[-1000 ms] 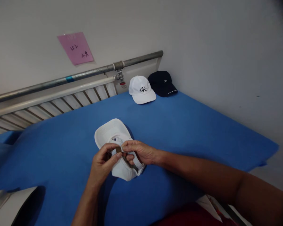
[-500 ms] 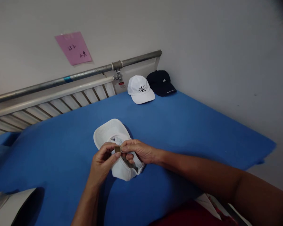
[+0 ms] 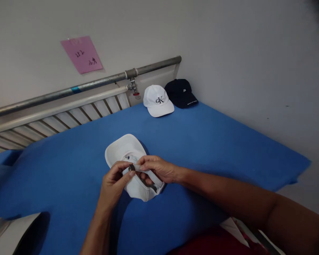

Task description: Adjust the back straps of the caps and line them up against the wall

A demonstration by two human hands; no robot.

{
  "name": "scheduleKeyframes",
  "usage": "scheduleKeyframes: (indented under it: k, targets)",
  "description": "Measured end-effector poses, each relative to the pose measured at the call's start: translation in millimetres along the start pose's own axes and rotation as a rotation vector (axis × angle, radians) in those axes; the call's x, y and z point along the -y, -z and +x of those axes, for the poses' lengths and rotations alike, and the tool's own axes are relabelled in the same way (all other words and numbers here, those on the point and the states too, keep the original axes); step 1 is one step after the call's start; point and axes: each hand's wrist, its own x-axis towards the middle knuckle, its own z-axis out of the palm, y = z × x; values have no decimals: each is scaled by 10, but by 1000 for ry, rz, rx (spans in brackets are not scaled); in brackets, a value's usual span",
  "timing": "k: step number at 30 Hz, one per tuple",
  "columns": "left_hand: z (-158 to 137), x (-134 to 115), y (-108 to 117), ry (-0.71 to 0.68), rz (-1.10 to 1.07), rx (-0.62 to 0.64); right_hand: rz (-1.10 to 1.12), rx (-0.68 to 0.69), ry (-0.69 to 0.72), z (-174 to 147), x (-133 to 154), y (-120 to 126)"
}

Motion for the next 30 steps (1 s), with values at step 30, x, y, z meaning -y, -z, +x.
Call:
scheduleKeyframes:
  k: [30]
  targets:
    - [0, 28, 226, 305, -153, 404, -326, 152, 8, -143, 245, -41]
